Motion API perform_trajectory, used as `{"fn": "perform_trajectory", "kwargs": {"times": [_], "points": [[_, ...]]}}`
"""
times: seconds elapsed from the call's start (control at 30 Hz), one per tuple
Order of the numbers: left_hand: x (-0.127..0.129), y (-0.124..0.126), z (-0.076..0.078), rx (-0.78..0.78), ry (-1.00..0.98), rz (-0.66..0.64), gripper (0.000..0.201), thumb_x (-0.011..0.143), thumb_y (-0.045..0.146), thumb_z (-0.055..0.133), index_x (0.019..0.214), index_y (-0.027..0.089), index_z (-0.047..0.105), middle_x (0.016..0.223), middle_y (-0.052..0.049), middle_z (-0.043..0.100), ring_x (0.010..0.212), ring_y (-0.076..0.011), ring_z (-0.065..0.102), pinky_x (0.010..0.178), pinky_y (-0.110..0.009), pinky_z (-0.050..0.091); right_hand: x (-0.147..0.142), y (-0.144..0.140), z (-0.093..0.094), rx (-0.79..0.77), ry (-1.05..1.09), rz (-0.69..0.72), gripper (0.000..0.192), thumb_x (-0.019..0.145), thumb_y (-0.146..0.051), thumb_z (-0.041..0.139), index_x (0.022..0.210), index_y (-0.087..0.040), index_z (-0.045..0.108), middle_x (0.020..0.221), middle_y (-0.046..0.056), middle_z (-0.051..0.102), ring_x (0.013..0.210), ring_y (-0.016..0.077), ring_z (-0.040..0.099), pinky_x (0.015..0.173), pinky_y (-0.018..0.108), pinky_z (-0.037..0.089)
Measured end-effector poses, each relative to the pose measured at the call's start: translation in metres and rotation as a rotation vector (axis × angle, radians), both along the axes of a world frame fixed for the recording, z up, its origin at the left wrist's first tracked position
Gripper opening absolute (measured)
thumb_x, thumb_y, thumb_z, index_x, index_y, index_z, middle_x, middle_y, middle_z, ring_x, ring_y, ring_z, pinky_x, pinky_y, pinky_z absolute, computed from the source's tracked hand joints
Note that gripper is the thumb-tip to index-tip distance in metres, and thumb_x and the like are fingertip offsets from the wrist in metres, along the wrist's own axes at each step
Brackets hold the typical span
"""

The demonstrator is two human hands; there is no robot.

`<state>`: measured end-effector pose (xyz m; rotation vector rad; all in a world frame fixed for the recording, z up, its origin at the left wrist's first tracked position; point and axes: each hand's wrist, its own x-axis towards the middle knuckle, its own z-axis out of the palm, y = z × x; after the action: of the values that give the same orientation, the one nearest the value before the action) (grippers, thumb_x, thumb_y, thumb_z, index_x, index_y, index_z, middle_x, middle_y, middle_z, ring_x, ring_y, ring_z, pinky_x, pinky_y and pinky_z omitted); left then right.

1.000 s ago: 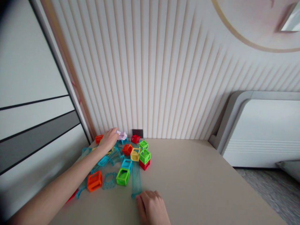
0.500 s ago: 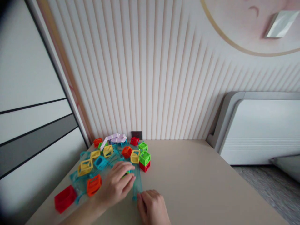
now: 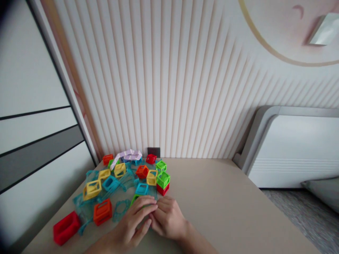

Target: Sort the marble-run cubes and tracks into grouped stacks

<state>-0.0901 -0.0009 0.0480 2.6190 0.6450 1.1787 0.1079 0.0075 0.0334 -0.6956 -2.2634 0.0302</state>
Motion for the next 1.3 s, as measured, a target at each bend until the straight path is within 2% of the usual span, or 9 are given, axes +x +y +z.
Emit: {"fn": "perform_trajectory", "kwargs": {"times": [0.17, 0.23, 0.3, 0.4, 0.57, 0.7, 1.0, 1.2, 1.3], "points": [[-0.005, -0.001, -0.001, 0.1, 0.03, -0.08, 0.048, 0.092, 0.013, 0.053, 0.139, 0.018, 0.048, 0.119, -0.013, 0.067, 0.117, -0.0226, 0.063, 0.105, -0.034, 0.053, 0.012, -0.012, 0.012, -0.147, 0.099, -0.061, 0.029, 0.101, -0.022, 0.039, 0.078, -0.023, 0.056, 0.063, 0.004, 0.06, 0.059, 0.0181, 0.057, 0.061, 0.03, 0.043], [-0.008, -0.002, -0.003, 0.126, 0.017, -0.072, 0.047, 0.093, 0.017, 0.056, 0.139, 0.019, 0.048, 0.121, -0.014, 0.065, 0.122, -0.0236, 0.061, 0.106, -0.035, 0.052, 0.008, -0.018, 0.015, -0.211, 0.158, -0.042, 0.02, 0.1, -0.024, 0.042, 0.097, -0.023, 0.061, 0.08, 0.008, 0.069, 0.074, 0.0212, 0.065, 0.07, 0.032, 0.051], [-0.011, -0.002, -0.007, 0.133, 0.0, -0.035, 0.048, 0.094, 0.026, 0.058, 0.141, 0.021, 0.047, 0.133, -0.016, 0.058, 0.133, -0.0267, 0.053, 0.109, -0.039, 0.05, 0.002, -0.023, 0.015, -0.25, 0.176, -0.018, 0.029, 0.099, -0.027, 0.046, 0.127, -0.023, 0.054, 0.112, 0.015, 0.071, 0.102, 0.0261, 0.068, 0.088, 0.037, 0.055], [-0.015, -0.001, -0.014, 0.144, 0.009, -0.01, 0.061, 0.093, 0.037, 0.064, 0.148, 0.023, 0.041, 0.158, -0.019, 0.034, 0.146, -0.0342, 0.038, 0.112, -0.048, 0.046, -0.002, -0.027, 0.008, -0.242, 0.157, 0.018, 0.055, 0.1, -0.031, 0.05, 0.151, -0.026, 0.033, 0.148, 0.018, 0.05, 0.136, 0.0316, 0.051, 0.107, 0.043, 0.049], [-0.013, 0.001, -0.023, 0.1, 0.044, 0.001, 0.098, 0.079, 0.041, 0.081, 0.158, 0.026, 0.024, 0.168, -0.021, 0.012, 0.149, -0.0424, 0.029, 0.11, -0.054, 0.045, 0.0, -0.025, -0.003, -0.238, 0.206, 0.076, 0.062, 0.102, -0.04, 0.044, 0.158, -0.03, 0.018, 0.166, 0.015, 0.021, 0.151, 0.0361, 0.029, 0.114, 0.052, 0.042], [-0.012, 0.001, -0.025, 0.061, 0.058, 0.024, 0.105, 0.078, 0.048, 0.08, 0.16, 0.022, 0.02, 0.167, -0.023, 0.015, 0.149, -0.0432, 0.029, 0.11, -0.054, 0.045, 0.0, -0.022, 0.0, -0.252, 0.173, 0.087, 0.066, 0.103, -0.049, 0.039, 0.16, -0.028, 0.015, 0.167, 0.015, 0.02, 0.152, 0.036, 0.026, 0.116, 0.054, 0.037], [-0.015, 0.005, -0.021, -0.001, 0.083, 0.056, 0.077, 0.093, 0.043, 0.065, 0.157, 0.023, 0.027, 0.168, -0.02, 0.014, 0.152, -0.0384, 0.024, 0.113, -0.054, 0.042, 0.003, -0.015, 0.004, -0.274, 0.1, 0.059, 0.061, 0.105, -0.042, 0.036, 0.16, -0.022, 0.017, 0.166, 0.014, 0.025, 0.153, 0.0272, 0.025, 0.121, 0.047, 0.032], [-0.017, 0.008, -0.011, 0.045, 0.059, 0.131, 0.058, 0.096, 0.047, 0.057, 0.148, 0.023, 0.043, 0.158, -0.019, 0.039, 0.144, -0.0323, 0.043, 0.109, -0.047, 0.049, 0.008, -0.013, 0.009, -0.279, 0.031, 0.072, 0.062, 0.106, -0.038, 0.036, 0.161, -0.02, 0.016, 0.166, 0.015, 0.025, 0.153, 0.0265, 0.026, 0.121, 0.044, 0.032], [-0.018, 0.011, -0.002, 0.088, 0.051, 0.159, 0.044, 0.1, 0.035, 0.053, 0.142, 0.022, 0.048, 0.145, -0.016, 0.054, 0.132, -0.0259, 0.056, 0.105, -0.039, 0.053, 0.011, -0.012, 0.016, -0.285, -0.019, 0.052, 0.054, 0.103, -0.034, 0.045, 0.154, -0.021, 0.034, 0.162, 0.015, 0.035, 0.149, 0.0279, 0.034, 0.12, 0.044, 0.034]]}}
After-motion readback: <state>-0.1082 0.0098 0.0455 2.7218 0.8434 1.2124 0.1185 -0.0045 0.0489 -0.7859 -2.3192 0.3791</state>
